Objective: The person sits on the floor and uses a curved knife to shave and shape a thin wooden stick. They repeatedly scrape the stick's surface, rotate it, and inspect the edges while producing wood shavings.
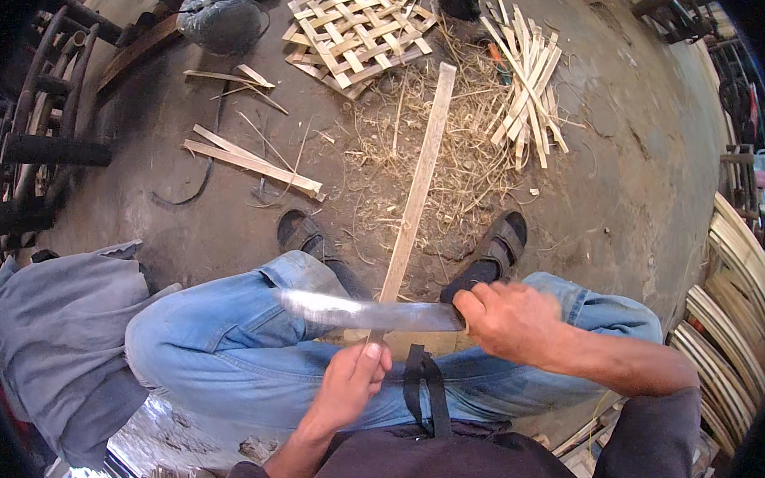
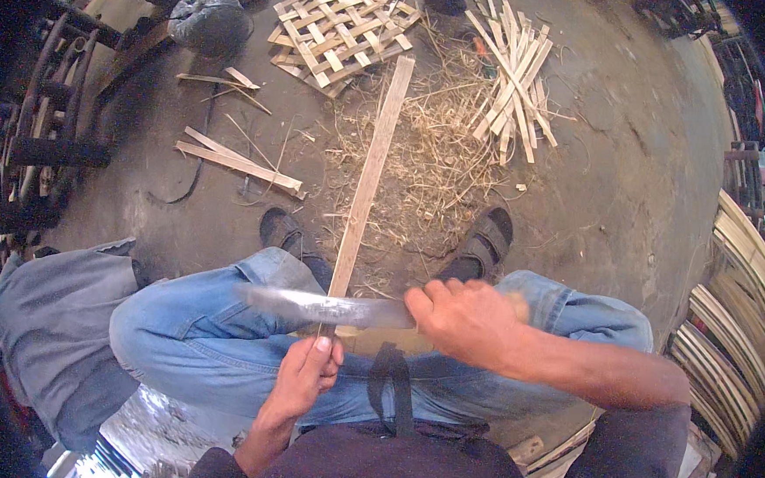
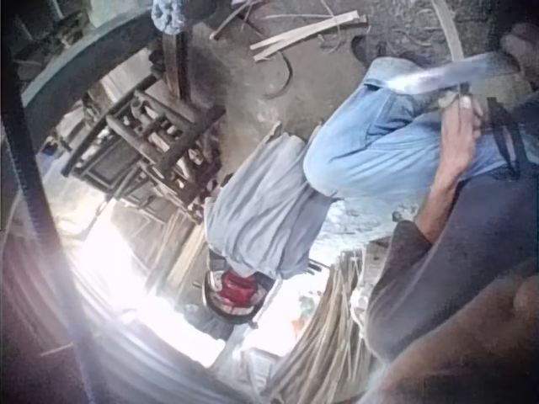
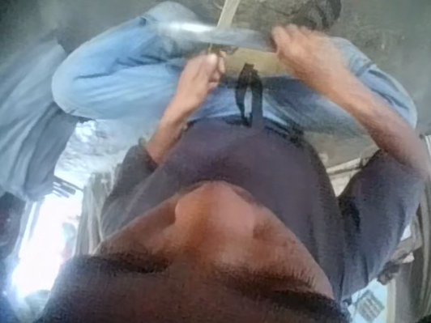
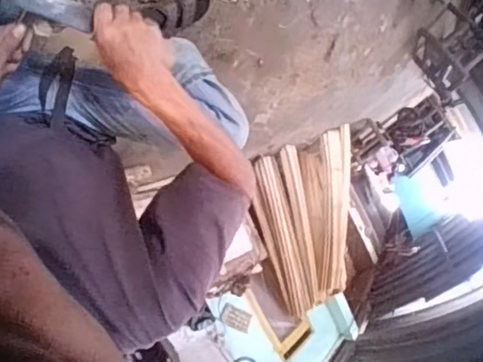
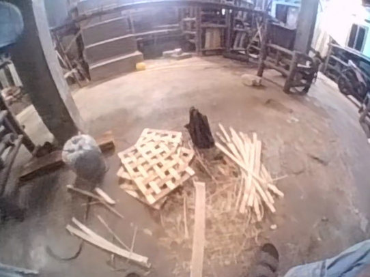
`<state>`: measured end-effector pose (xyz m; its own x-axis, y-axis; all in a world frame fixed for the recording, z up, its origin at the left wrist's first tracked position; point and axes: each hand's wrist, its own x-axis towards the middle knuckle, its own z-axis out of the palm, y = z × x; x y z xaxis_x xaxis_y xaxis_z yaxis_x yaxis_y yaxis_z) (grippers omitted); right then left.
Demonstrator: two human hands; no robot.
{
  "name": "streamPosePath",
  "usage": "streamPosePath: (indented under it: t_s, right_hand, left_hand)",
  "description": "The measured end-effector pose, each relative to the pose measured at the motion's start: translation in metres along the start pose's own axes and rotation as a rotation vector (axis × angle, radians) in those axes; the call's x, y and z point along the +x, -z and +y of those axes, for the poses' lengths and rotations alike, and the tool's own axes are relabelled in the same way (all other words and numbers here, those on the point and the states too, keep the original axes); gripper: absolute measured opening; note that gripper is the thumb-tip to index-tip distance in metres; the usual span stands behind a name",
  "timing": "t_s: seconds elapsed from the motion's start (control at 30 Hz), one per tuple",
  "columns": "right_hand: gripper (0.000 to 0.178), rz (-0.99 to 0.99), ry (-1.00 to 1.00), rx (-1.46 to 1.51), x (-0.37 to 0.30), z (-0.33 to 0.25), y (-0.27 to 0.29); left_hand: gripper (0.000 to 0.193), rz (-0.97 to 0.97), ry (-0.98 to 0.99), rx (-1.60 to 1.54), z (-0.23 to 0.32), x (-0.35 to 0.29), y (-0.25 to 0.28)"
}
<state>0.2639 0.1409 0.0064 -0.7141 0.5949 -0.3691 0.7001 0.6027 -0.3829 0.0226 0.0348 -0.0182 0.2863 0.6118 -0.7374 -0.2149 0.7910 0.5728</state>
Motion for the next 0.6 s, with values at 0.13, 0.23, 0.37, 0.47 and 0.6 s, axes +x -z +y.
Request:
streamPosePath:
  t_s: [0.13, 0.23, 0.37, 0.47, 0.6]
  right_hand:
    - [0.011, 0.248, -0.242, -0.082, 0.023, 0.05, 0.004]
    - [0.013, 0.055, -0.045, -0.065, 0.005, 0.014, 0.001]
    - [0.007, 0.381, -0.326, -0.244, 0.037, 0.078, 0.014]
    - [0.009, 0.115, -0.169, -0.121, 0.016, 0.046, 0.013]
    - [0.01, 0.111, -0.383, -0.098, 0.026, 0.079, 0.02]
  left_hand:
    - [0.035, -0.003, 0.022, 0.007, 0.003, -0.006, -0.005]
    - [0.034, -0.024, 0.052, 0.014, 0.004, -0.005, -0.009]
    - [0.035, -0.063, 0.132, -0.027, -0.005, -0.02, -0.006]
    - [0.036, -0.067, 0.143, -0.026, -0.008, -0.021, -0.006]
    - [0.037, -0.095, 0.139, -0.017, -0.018, -0.032, -0.004]
